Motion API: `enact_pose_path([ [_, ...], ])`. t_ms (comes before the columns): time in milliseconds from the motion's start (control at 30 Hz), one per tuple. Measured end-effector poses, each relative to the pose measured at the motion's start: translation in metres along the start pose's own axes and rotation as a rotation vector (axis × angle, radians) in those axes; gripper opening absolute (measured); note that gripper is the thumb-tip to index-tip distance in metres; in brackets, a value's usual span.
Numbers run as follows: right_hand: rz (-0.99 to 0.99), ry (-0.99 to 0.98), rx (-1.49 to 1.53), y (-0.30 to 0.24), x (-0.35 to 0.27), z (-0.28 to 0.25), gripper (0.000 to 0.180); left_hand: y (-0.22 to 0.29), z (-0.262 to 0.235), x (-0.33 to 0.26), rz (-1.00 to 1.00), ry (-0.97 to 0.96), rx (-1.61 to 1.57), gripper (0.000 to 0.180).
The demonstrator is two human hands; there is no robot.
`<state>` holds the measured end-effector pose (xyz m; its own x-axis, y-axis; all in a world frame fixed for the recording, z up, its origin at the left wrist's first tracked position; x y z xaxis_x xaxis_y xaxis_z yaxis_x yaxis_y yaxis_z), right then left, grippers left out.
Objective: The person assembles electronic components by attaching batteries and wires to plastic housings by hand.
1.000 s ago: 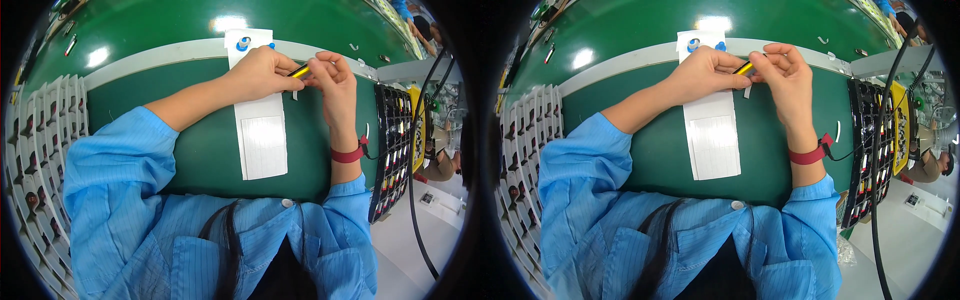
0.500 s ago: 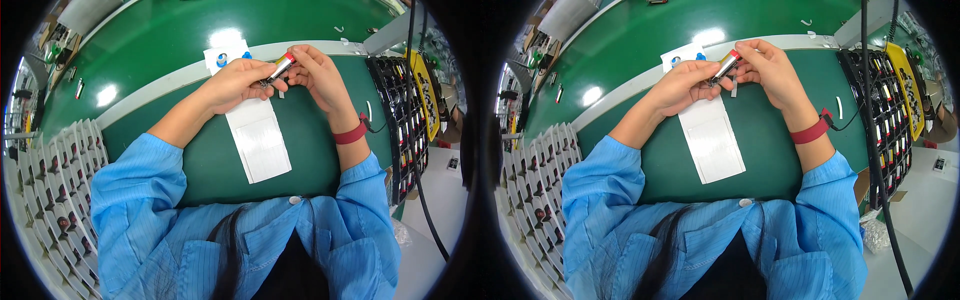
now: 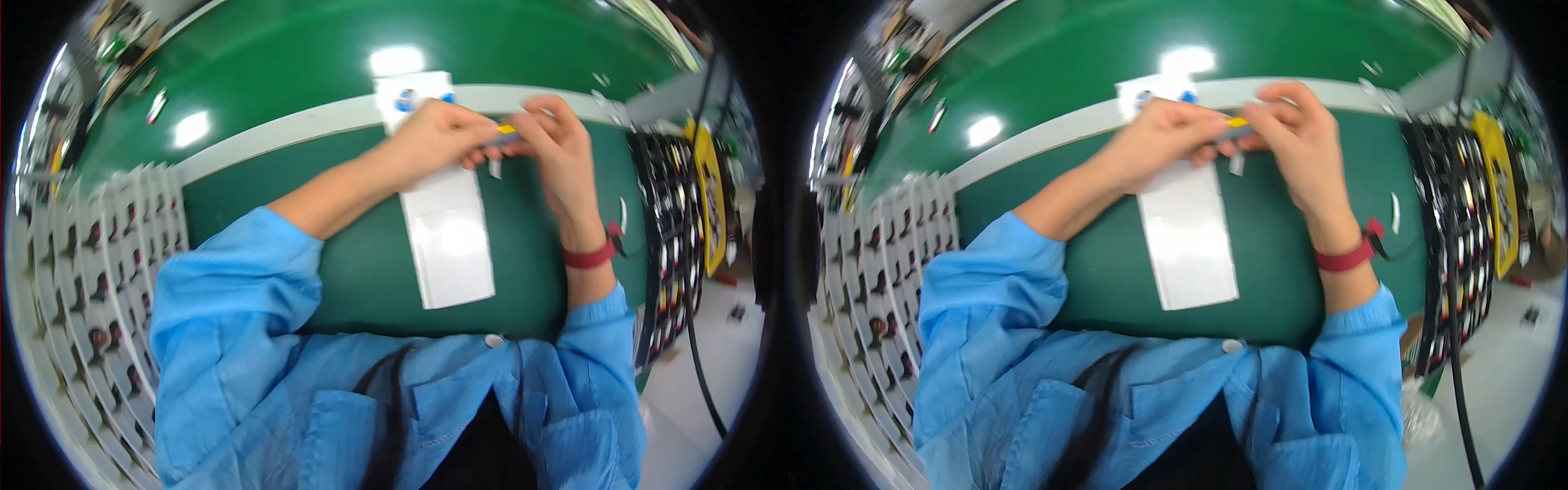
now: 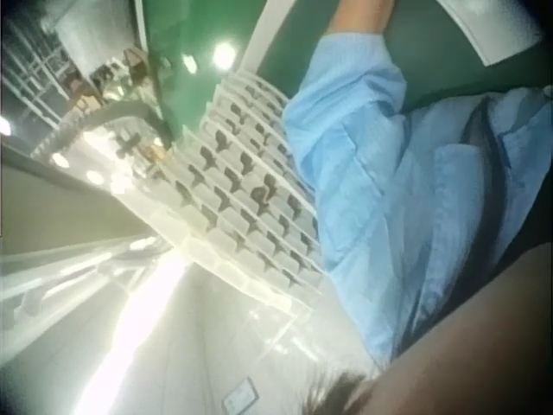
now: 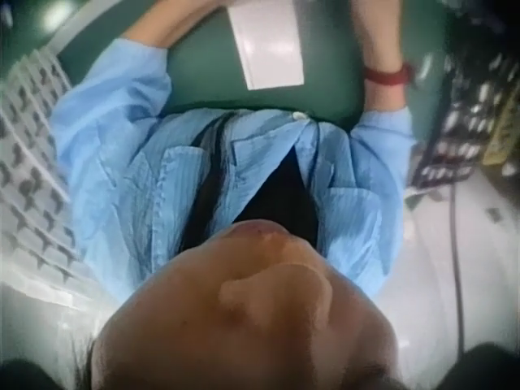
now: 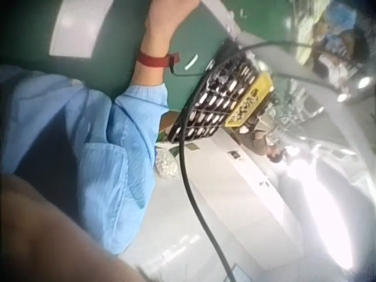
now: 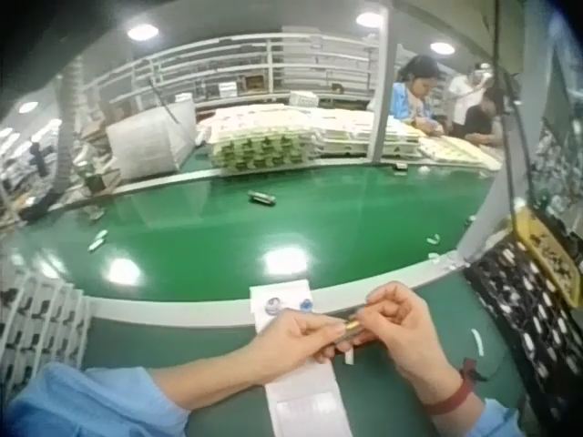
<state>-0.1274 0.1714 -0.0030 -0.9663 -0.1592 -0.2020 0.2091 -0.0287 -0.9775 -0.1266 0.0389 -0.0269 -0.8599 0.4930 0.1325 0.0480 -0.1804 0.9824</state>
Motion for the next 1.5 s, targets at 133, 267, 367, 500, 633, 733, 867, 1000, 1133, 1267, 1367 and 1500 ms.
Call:
enact_pose_path([
  [133, 0.016, 0.03, -0.017, 0.001, -0.01, -0.003, 0.02, 0.023, 0.006, -0.004, 0.358, 0.055, 0.28, 0.019],
  [267, -0.097, 0.048, 0.199, -0.01, -0.004, -0.008, 0.019, 0.071, -0.023, 0.015, 0.756, 0.133, 0.934, 0.02],
  [367, -0.079, 0.157, 0.057, 0.006, 0.011, -0.022, 0.02, 0.053, -0.096, 0.055, 0.393, 0.294, 1.376, 0.023],
  [500, -0.052, 0.124, 0.024, 0.011, 0.011, -0.017, 0.017, 0.021, -0.125, 0.065, 0.248, 0.272, 1.434, 0.025],
  [633, -0.057, 0.142, -0.025, 0.013, 0.011, -0.022, 0.016, 0.057, -0.18, 0.048, 0.452, 0.584, 1.568, 0.018],
  [733, -0.052, 0.111, -0.032, 0.01, 0.013, -0.014, 0.014, 0.09, -0.298, -0.008, 0.181, 0.985, 1.917, 0.031],
  [867, -0.052, 0.124, -0.037, 0.01, 0.008, -0.013, 0.013, 0.085, -0.397, -0.097, -0.53, 1.236, 1.829, 0.059],
  [1000, -0.025, 0.119, -0.099, 0.013, 0.012, -0.007, 0.013, 0.068, -0.415, -0.12, -0.721, 1.191, 1.611, 0.045],
  [1133, -0.049, 0.122, -0.123, 0.012, 0.014, -0.008, 0.012, 0.081, -0.377, -0.076, -0.471, 1.0, 1.747, 0.031],
  [1267, -0.12, 0.114, -0.094, 0.01, 0.01, -0.011, 0.011, 0.129, -0.224, -0.009, 0.668, 0.739, 1.818, 0.015],
  [1367, -0.154, 0.127, 0.044, -0.001, 0.0, 0.002, 0.015, 0.119, -0.104, 0.01, 0.722, 0.442, 0.849, 0.017],
  [1500, -0.004, -0.137, 0.246, -0.005, -0.016, 0.021, 0.023, 0.07, -0.008, -0.004, 0.396, 0.183, 0.163, 0.017],
])
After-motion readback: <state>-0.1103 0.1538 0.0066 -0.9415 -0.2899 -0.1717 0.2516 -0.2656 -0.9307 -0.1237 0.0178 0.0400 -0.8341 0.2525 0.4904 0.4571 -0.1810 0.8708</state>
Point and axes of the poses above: each hand's wrist, its own x-axis towards the middle knuckle, its own z-axis out of the palm, y = z × x, the point moved 7 cm from there along x, towards the middle knuckle, and after that the axes turned 13 degrees about z, right-handed, at the moved point
